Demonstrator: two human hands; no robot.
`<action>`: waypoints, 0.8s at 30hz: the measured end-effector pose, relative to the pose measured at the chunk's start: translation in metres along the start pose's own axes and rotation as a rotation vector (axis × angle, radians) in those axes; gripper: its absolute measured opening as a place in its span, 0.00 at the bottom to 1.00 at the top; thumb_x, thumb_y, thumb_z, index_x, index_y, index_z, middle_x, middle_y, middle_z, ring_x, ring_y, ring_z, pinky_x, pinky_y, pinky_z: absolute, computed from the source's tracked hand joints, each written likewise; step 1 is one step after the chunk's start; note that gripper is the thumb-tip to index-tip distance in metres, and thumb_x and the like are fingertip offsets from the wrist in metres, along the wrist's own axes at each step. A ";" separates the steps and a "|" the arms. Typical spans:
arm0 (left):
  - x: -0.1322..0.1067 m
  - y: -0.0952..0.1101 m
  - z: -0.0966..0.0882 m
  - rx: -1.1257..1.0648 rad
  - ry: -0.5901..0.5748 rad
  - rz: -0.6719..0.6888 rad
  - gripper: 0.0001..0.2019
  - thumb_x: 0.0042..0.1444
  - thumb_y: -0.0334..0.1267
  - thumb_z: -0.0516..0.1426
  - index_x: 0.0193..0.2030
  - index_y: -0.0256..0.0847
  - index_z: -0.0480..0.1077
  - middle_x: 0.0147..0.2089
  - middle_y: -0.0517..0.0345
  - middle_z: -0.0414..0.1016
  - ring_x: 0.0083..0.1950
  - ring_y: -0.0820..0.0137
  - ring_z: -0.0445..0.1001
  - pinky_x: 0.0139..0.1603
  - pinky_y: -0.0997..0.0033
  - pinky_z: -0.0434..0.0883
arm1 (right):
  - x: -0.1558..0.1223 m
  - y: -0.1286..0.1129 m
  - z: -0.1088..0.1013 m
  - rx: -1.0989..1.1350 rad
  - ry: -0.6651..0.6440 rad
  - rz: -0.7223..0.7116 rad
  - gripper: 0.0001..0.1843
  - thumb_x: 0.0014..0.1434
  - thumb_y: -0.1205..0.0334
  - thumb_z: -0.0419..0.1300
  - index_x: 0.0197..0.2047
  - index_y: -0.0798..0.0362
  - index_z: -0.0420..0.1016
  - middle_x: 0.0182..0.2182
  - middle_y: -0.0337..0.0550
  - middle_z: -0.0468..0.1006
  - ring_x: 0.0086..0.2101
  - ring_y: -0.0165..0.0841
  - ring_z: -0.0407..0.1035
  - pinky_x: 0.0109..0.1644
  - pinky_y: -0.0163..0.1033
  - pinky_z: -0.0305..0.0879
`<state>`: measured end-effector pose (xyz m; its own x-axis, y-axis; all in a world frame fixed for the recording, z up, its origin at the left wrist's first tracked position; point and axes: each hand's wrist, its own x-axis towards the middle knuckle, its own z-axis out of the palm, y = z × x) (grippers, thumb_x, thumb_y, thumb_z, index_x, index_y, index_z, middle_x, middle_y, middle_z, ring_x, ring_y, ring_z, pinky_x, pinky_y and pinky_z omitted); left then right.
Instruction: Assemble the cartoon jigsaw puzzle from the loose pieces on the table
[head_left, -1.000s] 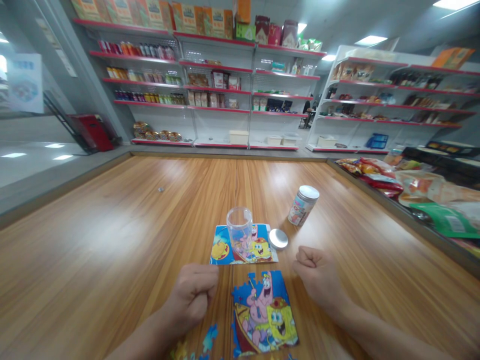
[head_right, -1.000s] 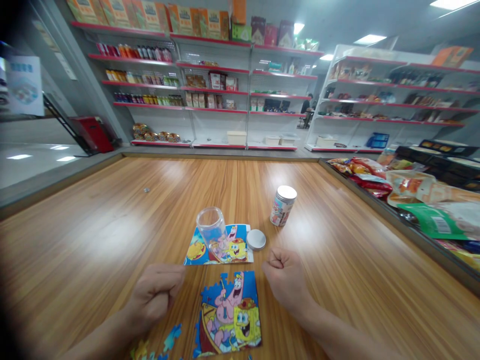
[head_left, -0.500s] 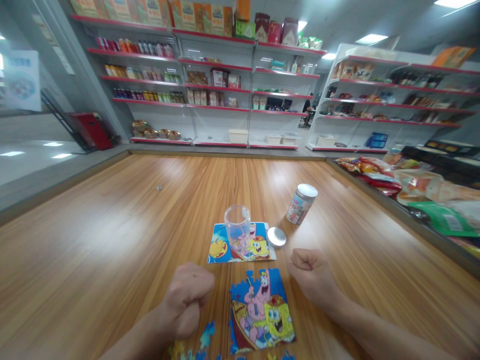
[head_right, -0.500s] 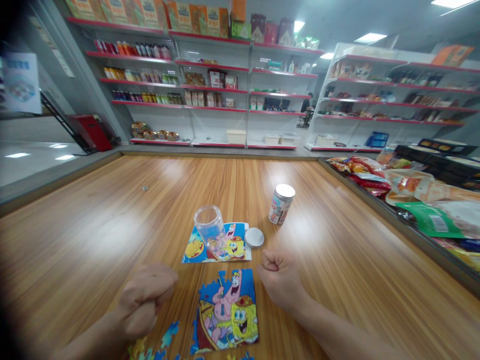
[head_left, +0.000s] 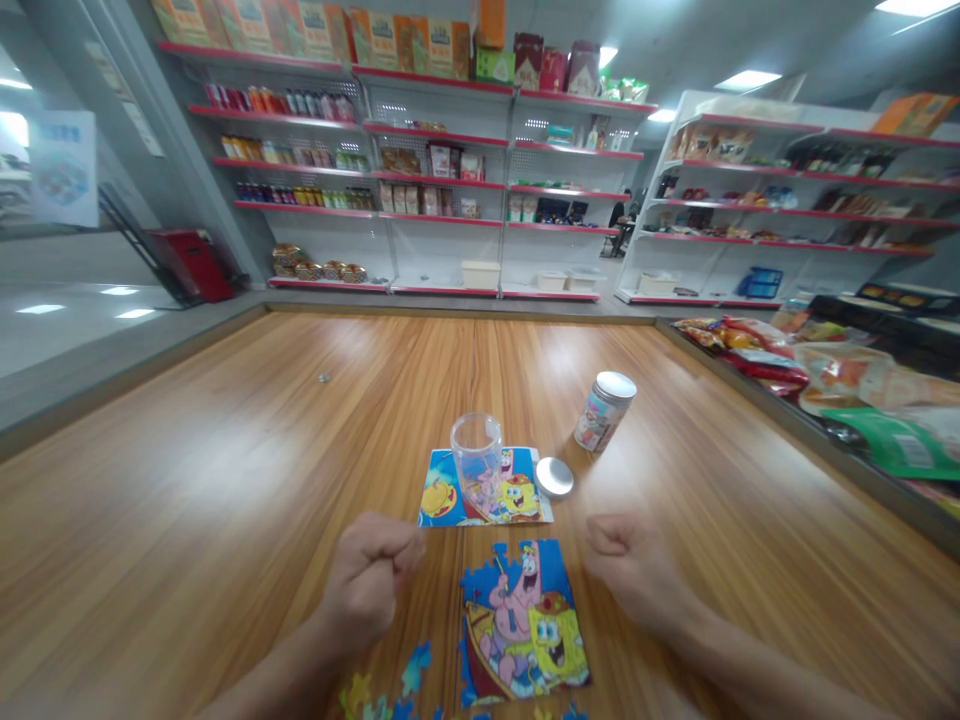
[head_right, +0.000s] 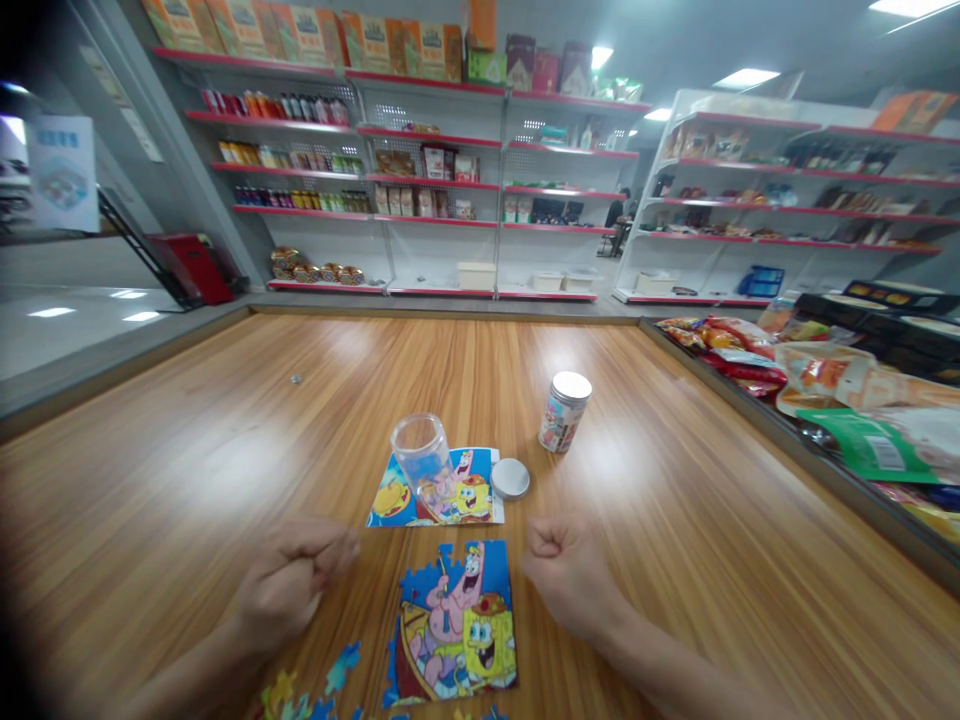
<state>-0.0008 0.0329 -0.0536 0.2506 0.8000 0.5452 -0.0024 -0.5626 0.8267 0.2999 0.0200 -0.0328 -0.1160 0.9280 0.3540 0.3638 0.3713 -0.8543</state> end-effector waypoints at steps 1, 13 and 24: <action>0.000 -0.005 0.000 -0.009 0.000 -0.043 0.12 0.47 0.27 0.46 0.18 0.39 0.46 0.16 0.63 0.44 0.18 0.78 0.46 0.21 0.73 0.45 | 0.002 0.004 0.000 0.013 -0.011 0.030 0.21 0.47 0.70 0.53 0.22 0.49 0.39 0.18 0.31 0.42 0.20 0.24 0.38 0.21 0.34 0.36; 0.004 -0.016 -0.006 0.019 -0.359 -0.184 0.06 0.39 0.30 0.44 0.16 0.40 0.50 0.15 0.63 0.49 0.18 0.78 0.49 0.20 0.75 0.48 | -0.007 0.013 0.011 -0.090 -0.156 -0.099 0.22 0.49 0.72 0.54 0.22 0.51 0.39 0.18 0.31 0.43 0.21 0.24 0.39 0.25 0.36 0.38; 0.010 -0.004 -0.005 0.062 -0.412 -0.217 0.06 0.38 0.29 0.44 0.15 0.39 0.51 0.15 0.64 0.51 0.18 0.78 0.51 0.21 0.75 0.49 | -0.012 -0.002 0.013 -0.124 -0.441 -0.175 0.16 0.56 0.70 0.56 0.24 0.51 0.51 0.19 0.30 0.52 0.20 0.24 0.48 0.25 0.34 0.44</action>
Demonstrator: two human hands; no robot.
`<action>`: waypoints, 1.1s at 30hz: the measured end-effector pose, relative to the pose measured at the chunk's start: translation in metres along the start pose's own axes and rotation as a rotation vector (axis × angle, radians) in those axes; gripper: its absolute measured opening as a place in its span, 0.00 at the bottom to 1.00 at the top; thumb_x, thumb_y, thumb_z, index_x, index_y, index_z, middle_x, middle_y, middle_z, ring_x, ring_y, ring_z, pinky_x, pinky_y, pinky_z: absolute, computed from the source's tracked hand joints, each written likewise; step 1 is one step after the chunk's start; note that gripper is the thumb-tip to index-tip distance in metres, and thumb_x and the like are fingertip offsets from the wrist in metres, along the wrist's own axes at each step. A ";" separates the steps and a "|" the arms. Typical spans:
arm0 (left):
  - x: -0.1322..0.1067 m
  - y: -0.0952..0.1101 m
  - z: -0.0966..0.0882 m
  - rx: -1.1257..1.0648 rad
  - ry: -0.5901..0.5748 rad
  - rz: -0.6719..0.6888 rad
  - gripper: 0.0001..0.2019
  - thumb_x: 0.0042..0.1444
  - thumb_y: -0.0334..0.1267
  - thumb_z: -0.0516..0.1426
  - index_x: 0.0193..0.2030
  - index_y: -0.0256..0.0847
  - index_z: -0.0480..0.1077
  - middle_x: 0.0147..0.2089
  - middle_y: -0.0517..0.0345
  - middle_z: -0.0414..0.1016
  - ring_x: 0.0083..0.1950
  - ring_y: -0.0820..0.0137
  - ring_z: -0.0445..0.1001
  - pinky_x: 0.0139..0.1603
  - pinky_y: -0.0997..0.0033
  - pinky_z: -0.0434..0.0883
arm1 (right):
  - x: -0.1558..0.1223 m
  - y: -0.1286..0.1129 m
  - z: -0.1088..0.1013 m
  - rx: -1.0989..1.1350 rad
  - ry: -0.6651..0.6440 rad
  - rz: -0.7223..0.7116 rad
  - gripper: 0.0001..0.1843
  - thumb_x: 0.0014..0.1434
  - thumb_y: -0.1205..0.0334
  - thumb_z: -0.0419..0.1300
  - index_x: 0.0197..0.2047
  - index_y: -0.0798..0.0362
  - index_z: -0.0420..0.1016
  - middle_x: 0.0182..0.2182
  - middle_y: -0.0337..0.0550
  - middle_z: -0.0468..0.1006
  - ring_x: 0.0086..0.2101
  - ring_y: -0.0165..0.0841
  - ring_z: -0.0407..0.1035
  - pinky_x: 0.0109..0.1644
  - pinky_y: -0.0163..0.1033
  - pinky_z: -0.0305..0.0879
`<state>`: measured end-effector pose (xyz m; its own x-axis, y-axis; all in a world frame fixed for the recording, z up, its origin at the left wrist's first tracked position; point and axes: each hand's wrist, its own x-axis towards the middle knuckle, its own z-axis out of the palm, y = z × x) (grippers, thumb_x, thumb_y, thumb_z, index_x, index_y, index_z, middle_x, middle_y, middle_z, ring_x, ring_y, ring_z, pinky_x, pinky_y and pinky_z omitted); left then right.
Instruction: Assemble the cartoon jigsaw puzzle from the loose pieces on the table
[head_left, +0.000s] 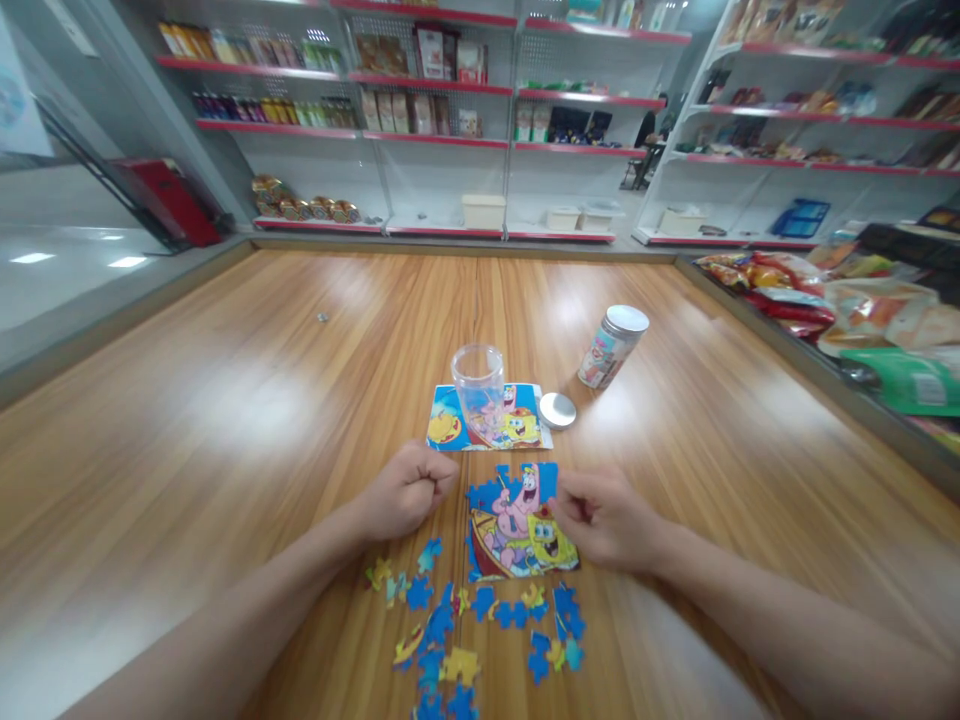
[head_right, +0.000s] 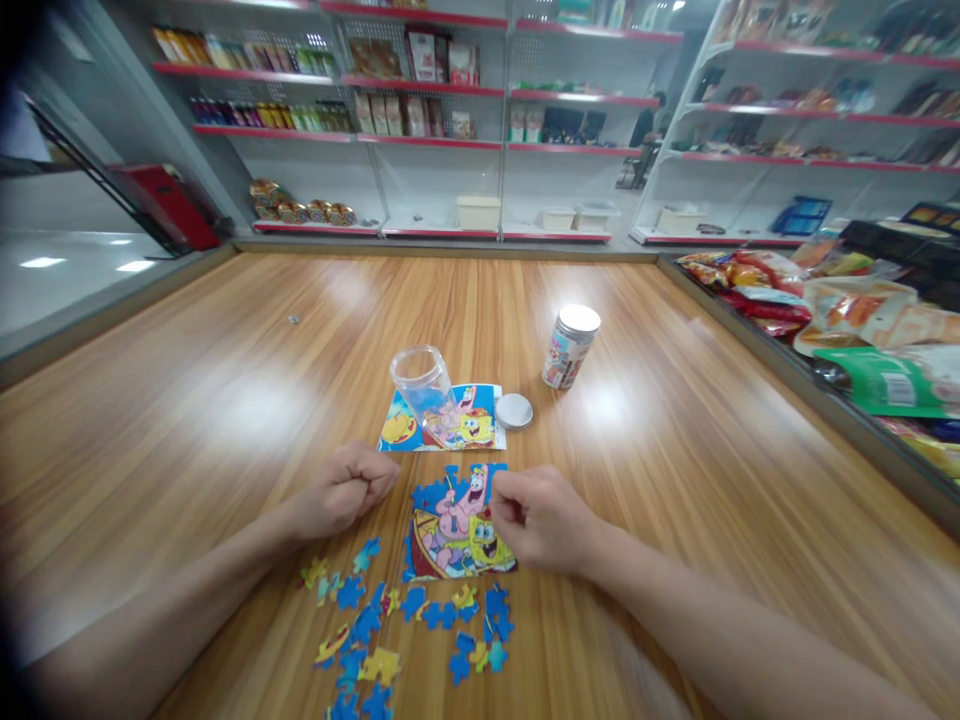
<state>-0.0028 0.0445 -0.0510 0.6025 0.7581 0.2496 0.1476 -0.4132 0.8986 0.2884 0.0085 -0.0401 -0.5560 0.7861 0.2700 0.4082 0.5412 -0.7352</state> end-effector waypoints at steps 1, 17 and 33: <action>0.000 0.001 0.000 0.003 -0.005 0.002 0.06 0.38 0.29 0.44 0.15 0.39 0.52 0.15 0.64 0.51 0.18 0.78 0.51 0.21 0.75 0.49 | 0.000 -0.001 -0.001 0.007 -0.017 -0.009 0.16 0.56 0.70 0.56 0.24 0.51 0.51 0.19 0.30 0.52 0.20 0.24 0.48 0.25 0.34 0.44; 0.000 0.001 -0.004 0.032 -0.034 0.031 0.06 0.39 0.27 0.44 0.15 0.38 0.53 0.14 0.64 0.53 0.18 0.79 0.52 0.20 0.75 0.50 | -0.006 -0.007 -0.010 -0.030 -0.484 -0.383 0.16 0.48 0.68 0.56 0.42 0.52 0.74 0.27 0.36 0.76 0.28 0.29 0.69 0.30 0.35 0.58; 0.000 0.001 -0.004 0.020 -0.038 0.036 0.06 0.39 0.27 0.44 0.16 0.38 0.53 0.15 0.64 0.53 0.18 0.79 0.53 0.21 0.75 0.50 | -0.008 -0.017 -0.011 -0.090 -0.588 -0.364 0.15 0.49 0.65 0.59 0.42 0.50 0.75 0.28 0.34 0.78 0.28 0.29 0.70 0.29 0.35 0.53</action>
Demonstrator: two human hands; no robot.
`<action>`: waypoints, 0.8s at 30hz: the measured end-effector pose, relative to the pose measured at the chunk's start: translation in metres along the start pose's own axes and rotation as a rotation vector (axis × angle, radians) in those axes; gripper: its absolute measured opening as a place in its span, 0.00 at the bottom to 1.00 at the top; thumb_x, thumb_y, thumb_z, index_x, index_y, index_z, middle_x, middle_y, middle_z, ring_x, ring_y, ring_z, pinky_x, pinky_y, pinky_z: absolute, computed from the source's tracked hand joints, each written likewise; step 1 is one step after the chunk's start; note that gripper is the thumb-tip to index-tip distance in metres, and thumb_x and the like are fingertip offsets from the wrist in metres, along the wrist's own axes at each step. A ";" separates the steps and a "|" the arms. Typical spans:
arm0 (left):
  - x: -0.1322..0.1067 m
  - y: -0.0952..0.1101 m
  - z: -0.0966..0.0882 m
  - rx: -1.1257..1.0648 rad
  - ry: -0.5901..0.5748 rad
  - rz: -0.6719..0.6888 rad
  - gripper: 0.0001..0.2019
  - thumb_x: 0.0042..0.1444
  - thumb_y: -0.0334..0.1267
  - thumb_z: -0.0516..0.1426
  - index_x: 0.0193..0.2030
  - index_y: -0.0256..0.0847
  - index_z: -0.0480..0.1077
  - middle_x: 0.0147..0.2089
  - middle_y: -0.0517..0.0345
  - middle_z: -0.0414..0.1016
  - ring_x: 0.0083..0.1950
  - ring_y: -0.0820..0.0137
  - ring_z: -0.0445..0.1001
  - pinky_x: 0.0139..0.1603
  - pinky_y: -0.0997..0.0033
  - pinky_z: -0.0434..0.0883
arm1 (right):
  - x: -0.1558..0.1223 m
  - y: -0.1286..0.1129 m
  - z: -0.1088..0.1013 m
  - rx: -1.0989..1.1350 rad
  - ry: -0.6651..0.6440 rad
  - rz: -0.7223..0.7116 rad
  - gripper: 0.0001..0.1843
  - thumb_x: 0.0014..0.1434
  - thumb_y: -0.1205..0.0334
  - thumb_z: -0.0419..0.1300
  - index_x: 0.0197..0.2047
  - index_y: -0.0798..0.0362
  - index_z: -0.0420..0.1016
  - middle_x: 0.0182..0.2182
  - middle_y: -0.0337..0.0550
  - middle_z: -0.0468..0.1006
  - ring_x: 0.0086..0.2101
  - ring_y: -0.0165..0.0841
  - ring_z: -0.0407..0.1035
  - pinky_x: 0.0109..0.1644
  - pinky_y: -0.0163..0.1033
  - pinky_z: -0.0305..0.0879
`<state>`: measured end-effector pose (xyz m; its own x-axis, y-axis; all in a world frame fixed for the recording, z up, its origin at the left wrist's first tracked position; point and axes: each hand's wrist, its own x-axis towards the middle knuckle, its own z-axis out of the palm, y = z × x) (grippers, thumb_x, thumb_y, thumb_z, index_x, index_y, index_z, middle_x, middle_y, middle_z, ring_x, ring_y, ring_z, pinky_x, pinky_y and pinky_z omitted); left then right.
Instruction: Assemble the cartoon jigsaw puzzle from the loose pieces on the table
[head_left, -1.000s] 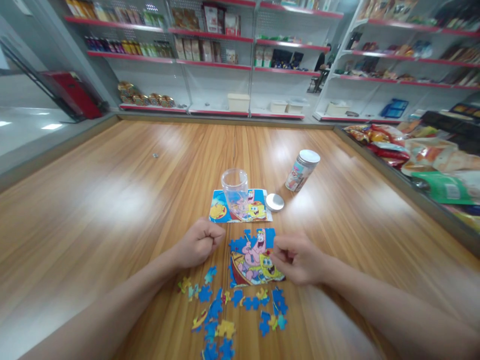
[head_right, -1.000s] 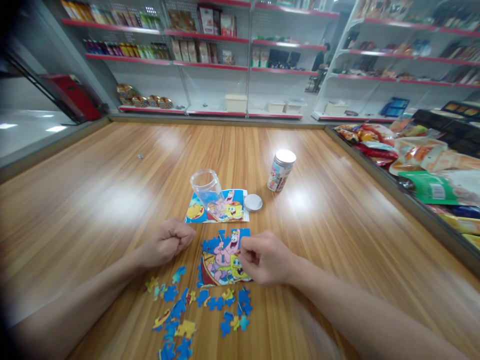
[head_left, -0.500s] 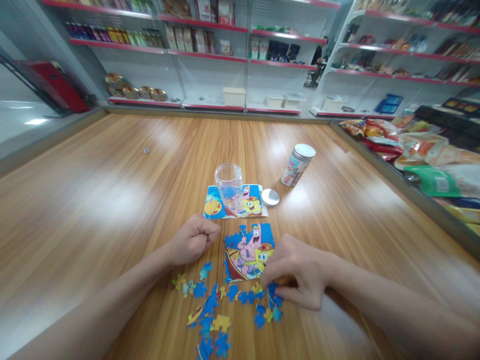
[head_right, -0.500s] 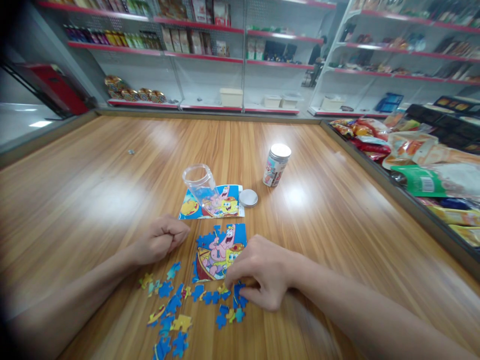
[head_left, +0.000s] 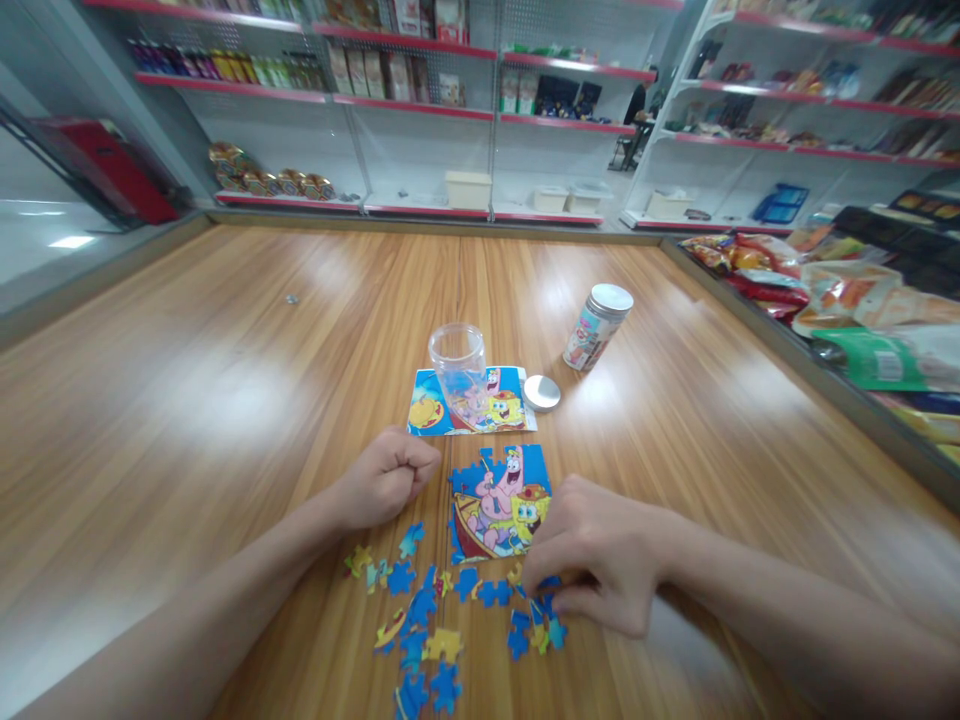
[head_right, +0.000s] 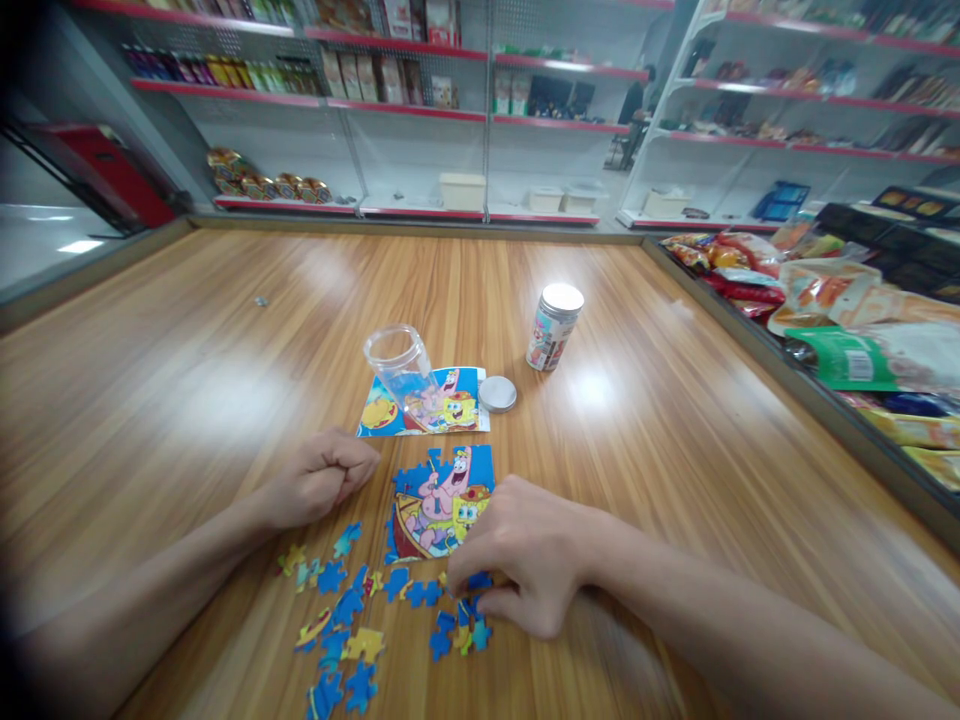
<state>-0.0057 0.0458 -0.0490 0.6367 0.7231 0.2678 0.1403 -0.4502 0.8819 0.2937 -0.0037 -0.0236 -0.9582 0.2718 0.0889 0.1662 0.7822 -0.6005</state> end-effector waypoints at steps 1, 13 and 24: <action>0.000 0.000 0.000 0.000 0.000 -0.001 0.06 0.38 0.27 0.44 0.16 0.38 0.53 0.15 0.64 0.53 0.18 0.79 0.53 0.21 0.75 0.50 | 0.000 0.000 -0.001 0.008 -0.004 -0.004 0.16 0.48 0.65 0.59 0.43 0.50 0.75 0.28 0.34 0.78 0.28 0.29 0.70 0.29 0.35 0.53; 0.000 0.002 0.000 0.004 -0.011 -0.013 0.06 0.38 0.27 0.44 0.15 0.38 0.52 0.15 0.64 0.52 0.18 0.79 0.52 0.21 0.75 0.50 | 0.002 -0.005 0.002 -0.022 -0.049 -0.053 0.17 0.45 0.69 0.56 0.40 0.49 0.76 0.27 0.34 0.76 0.28 0.29 0.68 0.28 0.36 0.52; 0.002 0.004 0.000 0.014 -0.009 -0.035 0.06 0.39 0.28 0.44 0.15 0.38 0.52 0.15 0.64 0.51 0.18 0.79 0.51 0.21 0.75 0.49 | 0.005 -0.001 0.010 -0.022 0.134 -0.069 0.10 0.55 0.63 0.58 0.40 0.51 0.76 0.26 0.34 0.77 0.25 0.28 0.68 0.27 0.36 0.51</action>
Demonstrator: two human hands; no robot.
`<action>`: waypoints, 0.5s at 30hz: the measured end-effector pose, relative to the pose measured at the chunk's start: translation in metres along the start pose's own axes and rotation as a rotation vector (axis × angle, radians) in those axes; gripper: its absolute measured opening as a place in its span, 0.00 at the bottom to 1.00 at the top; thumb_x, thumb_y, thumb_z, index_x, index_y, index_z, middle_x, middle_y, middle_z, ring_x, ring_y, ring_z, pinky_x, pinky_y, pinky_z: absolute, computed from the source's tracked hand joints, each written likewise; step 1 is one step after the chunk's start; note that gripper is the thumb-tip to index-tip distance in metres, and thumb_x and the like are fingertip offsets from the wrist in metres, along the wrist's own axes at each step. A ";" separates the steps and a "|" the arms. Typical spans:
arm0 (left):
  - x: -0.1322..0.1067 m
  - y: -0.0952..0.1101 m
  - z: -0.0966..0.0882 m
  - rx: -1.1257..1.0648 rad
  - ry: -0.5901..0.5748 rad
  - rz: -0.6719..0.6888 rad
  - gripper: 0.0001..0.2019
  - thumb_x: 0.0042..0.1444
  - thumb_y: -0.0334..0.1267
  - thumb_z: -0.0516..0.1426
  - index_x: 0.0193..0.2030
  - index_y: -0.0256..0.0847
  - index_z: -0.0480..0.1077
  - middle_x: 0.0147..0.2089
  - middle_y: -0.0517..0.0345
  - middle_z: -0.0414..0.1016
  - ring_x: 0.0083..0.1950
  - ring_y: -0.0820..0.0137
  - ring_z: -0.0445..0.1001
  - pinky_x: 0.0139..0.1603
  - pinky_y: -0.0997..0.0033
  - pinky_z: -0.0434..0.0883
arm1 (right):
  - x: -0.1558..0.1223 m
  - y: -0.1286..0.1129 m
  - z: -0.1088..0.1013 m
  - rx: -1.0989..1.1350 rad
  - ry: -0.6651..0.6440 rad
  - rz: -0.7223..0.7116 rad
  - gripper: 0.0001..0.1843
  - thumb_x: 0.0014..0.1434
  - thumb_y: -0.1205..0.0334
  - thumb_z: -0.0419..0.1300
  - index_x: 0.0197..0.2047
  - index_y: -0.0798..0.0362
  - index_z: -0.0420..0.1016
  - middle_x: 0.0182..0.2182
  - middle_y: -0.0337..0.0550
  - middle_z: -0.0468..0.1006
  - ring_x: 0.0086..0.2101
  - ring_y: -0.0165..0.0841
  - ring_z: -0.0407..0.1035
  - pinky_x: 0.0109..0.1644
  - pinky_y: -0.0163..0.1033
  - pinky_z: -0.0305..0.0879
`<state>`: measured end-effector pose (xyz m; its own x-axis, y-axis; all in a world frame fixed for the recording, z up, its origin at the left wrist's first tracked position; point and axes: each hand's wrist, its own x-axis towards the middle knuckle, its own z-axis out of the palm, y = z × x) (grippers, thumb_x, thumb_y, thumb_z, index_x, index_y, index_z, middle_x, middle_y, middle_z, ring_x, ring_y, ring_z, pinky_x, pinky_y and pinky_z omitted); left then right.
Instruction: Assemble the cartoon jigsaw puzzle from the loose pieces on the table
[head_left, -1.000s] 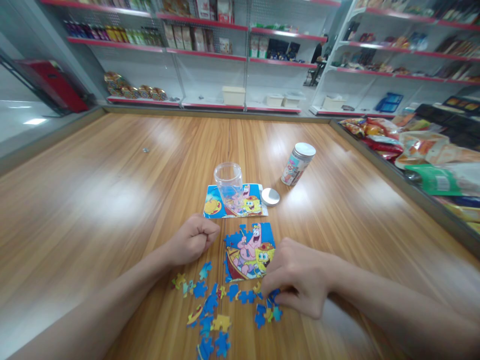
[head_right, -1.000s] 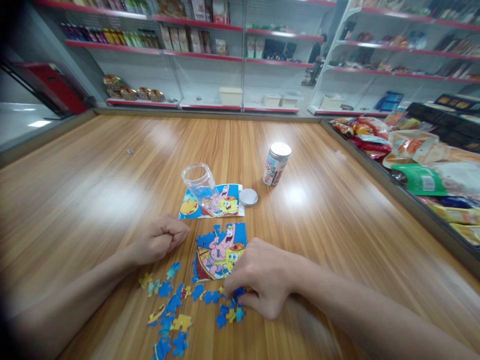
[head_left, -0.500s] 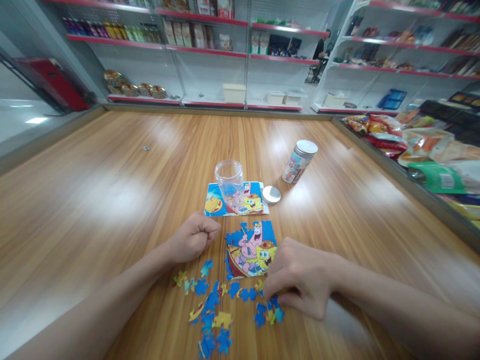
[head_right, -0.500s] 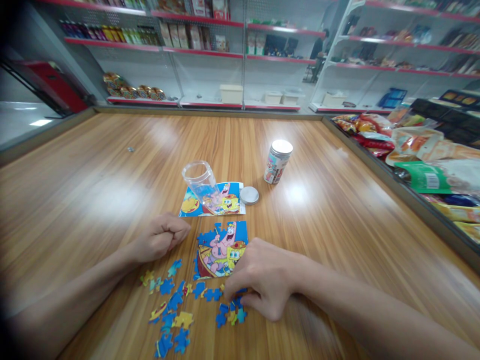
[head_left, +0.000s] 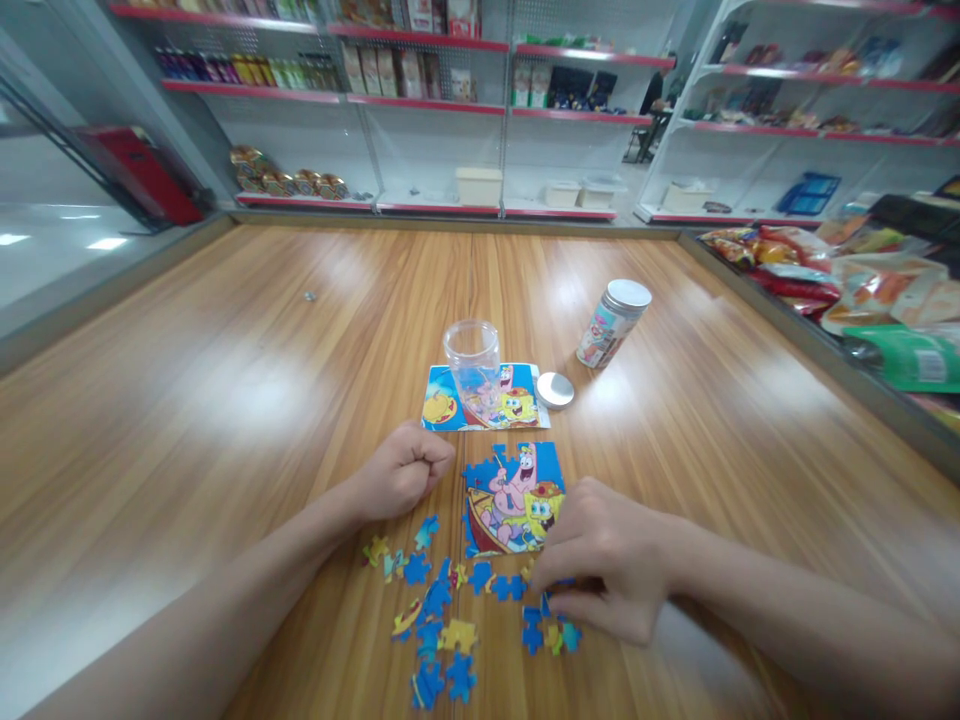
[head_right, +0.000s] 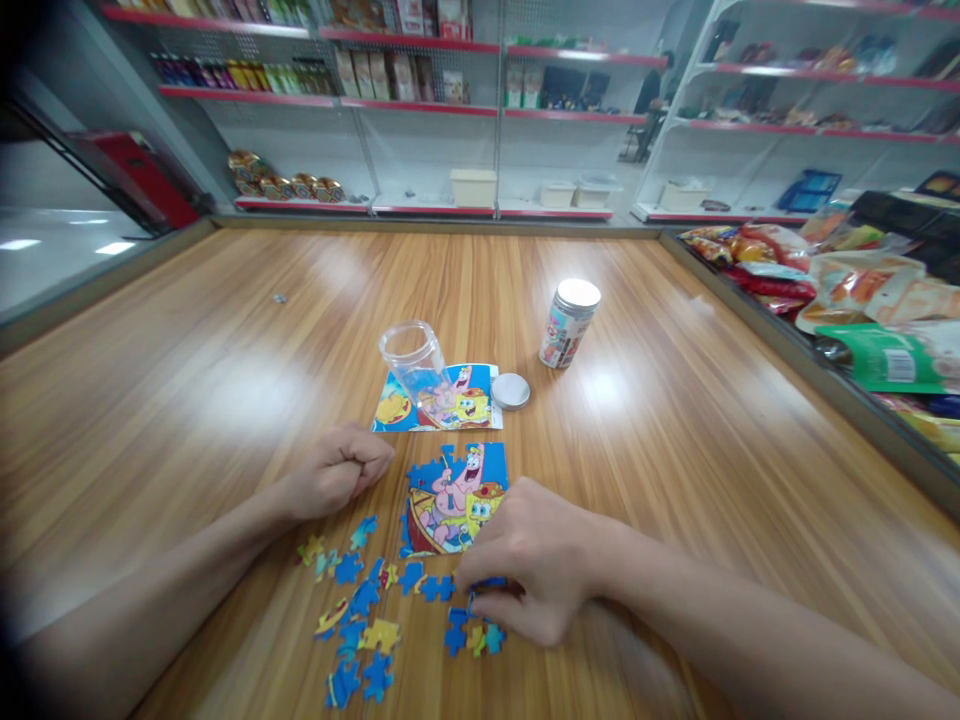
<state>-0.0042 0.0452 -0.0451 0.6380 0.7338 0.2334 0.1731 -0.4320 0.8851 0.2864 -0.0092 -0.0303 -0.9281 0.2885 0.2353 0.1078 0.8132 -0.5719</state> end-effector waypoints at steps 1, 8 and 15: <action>0.000 0.000 0.000 -0.001 0.000 -0.003 0.06 0.38 0.29 0.44 0.15 0.38 0.52 0.15 0.64 0.52 0.18 0.79 0.51 0.21 0.74 0.49 | 0.001 0.000 0.000 -0.017 0.043 0.007 0.09 0.56 0.63 0.58 0.40 0.51 0.76 0.24 0.34 0.77 0.24 0.28 0.67 0.26 0.36 0.51; 0.001 0.001 0.001 -0.014 0.000 -0.015 0.05 0.37 0.29 0.45 0.15 0.39 0.52 0.15 0.63 0.52 0.18 0.78 0.51 0.20 0.74 0.49 | 0.007 -0.003 0.005 -0.171 0.178 0.024 0.09 0.59 0.66 0.56 0.40 0.50 0.77 0.20 0.33 0.74 0.20 0.27 0.64 0.24 0.38 0.49; 0.004 0.006 0.002 -0.024 0.006 -0.003 0.05 0.36 0.29 0.44 0.15 0.39 0.52 0.14 0.63 0.52 0.18 0.79 0.51 0.20 0.75 0.49 | 0.008 -0.004 0.009 -0.195 0.180 0.019 0.10 0.61 0.67 0.56 0.44 0.50 0.77 0.22 0.33 0.76 0.21 0.27 0.65 0.24 0.38 0.49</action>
<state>0.0009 0.0447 -0.0394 0.6327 0.7385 0.2330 0.1570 -0.4170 0.8952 0.2757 -0.0148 -0.0334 -0.8489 0.3759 0.3715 0.2079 0.8838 -0.4192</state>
